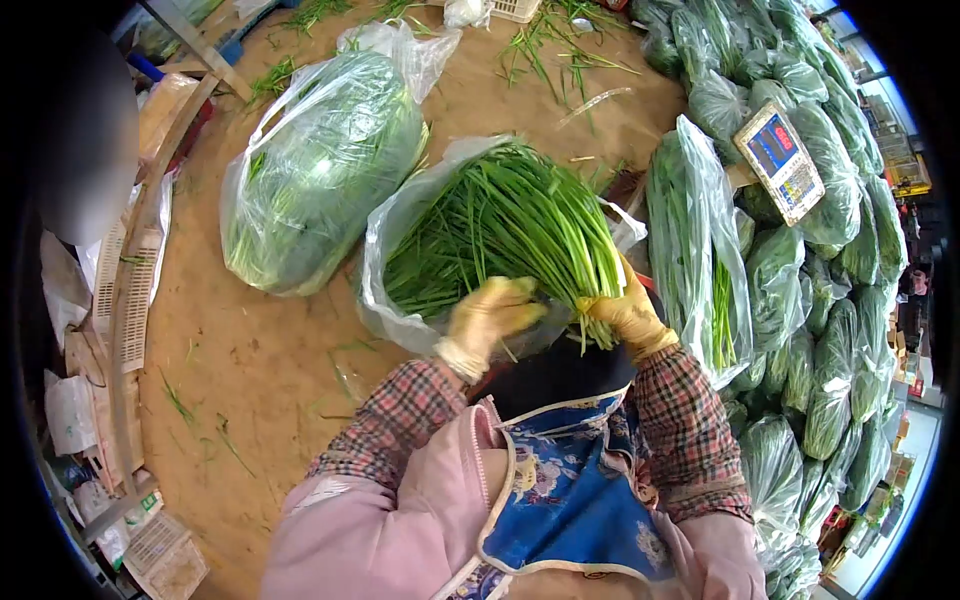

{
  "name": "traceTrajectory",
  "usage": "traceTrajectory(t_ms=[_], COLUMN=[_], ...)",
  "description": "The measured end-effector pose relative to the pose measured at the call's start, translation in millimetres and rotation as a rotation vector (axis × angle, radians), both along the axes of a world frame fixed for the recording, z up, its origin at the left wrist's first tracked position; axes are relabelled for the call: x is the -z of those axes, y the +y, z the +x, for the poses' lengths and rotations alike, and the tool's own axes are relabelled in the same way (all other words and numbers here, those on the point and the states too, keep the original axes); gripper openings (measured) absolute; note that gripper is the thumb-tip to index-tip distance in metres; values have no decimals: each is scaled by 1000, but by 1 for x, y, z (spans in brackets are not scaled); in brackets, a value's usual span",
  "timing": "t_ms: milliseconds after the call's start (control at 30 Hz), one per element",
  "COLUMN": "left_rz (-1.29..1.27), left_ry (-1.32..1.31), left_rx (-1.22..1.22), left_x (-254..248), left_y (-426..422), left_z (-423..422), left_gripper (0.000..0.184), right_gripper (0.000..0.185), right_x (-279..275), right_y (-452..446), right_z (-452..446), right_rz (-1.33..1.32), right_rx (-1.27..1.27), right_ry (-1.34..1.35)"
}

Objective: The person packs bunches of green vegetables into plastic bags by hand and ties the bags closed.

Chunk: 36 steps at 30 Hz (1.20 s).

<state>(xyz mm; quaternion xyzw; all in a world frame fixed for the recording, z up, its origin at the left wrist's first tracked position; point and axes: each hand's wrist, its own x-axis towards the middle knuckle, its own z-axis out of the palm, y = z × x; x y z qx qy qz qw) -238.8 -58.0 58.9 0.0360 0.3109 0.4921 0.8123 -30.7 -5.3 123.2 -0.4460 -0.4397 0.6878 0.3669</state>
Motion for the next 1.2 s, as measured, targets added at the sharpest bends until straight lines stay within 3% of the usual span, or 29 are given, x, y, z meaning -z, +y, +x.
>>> traceTrajectory(t_ms=[67,133,167,233,267,333,367,433,533,567,600,667,700,733,800,833,900,1000,1067,1133,1200], left_rz=[-212,-475,-475,-740,-651,-808,-798,-709,-509,-565,-557,-320,-455,-493,-295,-296,497,527,625,708,849], left_ry=[181,290,293,340,407,78,79,-280,-176,-314,-316,-494,-171,275,807,809,1574,1347,1689,1720,1573], left_rx=[-374,-586,-585,-513,-450,-383,-376,-215,-222,-315,-327,-328,-374,-343,-287,-292,-518,-547,-362,-410,-426], left_x=[62,116,110,89,91,113,106,92,78,56,49,42,42,76,68,63,47,-30,4,8,3], left_y=[-14,-19,-15,4,10,31,40,49,47,46,42,29,33,24,13,14,22,48,71,83,82], left_z=[-25,-44,-42,-28,-16,-2,2,7,12,11,11,12,6,-10,-44,-50,-58,-32,-41,-45,-57], left_gripper=[31,40,40,50,54,68,68,51,53,53,53,50,43,44,35,35,28,25,22,15,13], right_gripper=[81,78,78,77,73,72,73,76,76,69,68,66,65,76,75,75,68,60,61,67,70], right_x=[-2,-12,-20,-25,-25,-20,-19,-16,-18,-29,-27,-30,-44,-50,-41,-42,-48,-53,-54,-56,-55], right_y=[-3,-7,-8,-9,-10,-12,-13,-16,-22,-27,-29,-37,-42,-44,-46,-50,-56,-58,-61,-63,-64], right_z=[7,8,6,2,0,0,1,-1,-2,-3,-2,1,-3,-7,4,6,6,5,8,8,12], right_rz=[-65,-156,-162,-162,-60,16,59,159,78,-25,-7,-48,-40,-29,5,17,18,30,0,12,42], right_rx=[40,75,68,60,76,93,81,68,63,80,90,94,96,128,104,105,142,169,172,189,159], right_ry=[-12,59,63,66,54,85,65,71,68,219,181,229,238,202,199,269,271,209,176,191,279])
